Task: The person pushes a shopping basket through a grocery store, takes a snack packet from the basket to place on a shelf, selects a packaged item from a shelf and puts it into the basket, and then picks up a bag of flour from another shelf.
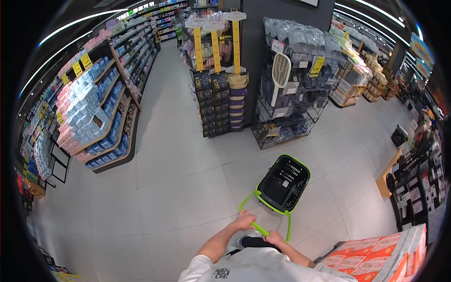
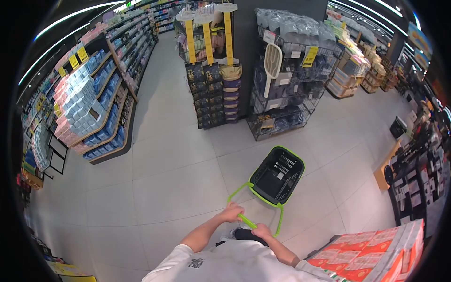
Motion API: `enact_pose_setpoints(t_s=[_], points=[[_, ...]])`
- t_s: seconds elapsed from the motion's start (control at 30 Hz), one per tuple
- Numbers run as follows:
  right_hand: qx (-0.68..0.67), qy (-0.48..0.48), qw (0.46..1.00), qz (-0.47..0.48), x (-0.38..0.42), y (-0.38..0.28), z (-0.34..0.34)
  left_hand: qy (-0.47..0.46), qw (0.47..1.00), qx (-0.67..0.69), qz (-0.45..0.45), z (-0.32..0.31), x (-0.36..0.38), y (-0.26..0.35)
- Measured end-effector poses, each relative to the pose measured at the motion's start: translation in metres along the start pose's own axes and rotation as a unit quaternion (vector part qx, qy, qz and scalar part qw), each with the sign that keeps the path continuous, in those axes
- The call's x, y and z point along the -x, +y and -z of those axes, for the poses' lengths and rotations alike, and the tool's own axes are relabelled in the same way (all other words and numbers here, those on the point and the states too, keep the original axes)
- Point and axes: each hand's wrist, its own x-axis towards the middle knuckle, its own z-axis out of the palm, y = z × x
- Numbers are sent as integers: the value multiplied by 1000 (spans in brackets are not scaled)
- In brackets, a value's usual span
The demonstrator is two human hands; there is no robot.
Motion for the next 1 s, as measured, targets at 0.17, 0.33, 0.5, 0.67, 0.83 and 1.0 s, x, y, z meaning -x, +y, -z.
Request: enact_pose_setpoints(t_s=[0.17,0.33,0.5,0.67,0.83,1.0], points=[[-20,10,1000,5,-28,-4,35,-44,998,-40,-11,33,-50,-4],[-31,24,999,27,-62,10,58,-77,995,-52,-39,51,-103,-10],[-124,24,992,19,-84,15,78,-85,991,-48,-90,66,-149,-14],[-131,68,989,-7,-107,10,95,-89,986,-61,-124,82,-196,-24],[-117,57,990,-58,-138,2,127,-87,984,-48,-146,95,-248,-39],[-87,44,991,-92,-179,-7,172,-128,980,-66,-136,127,-305,-45]])
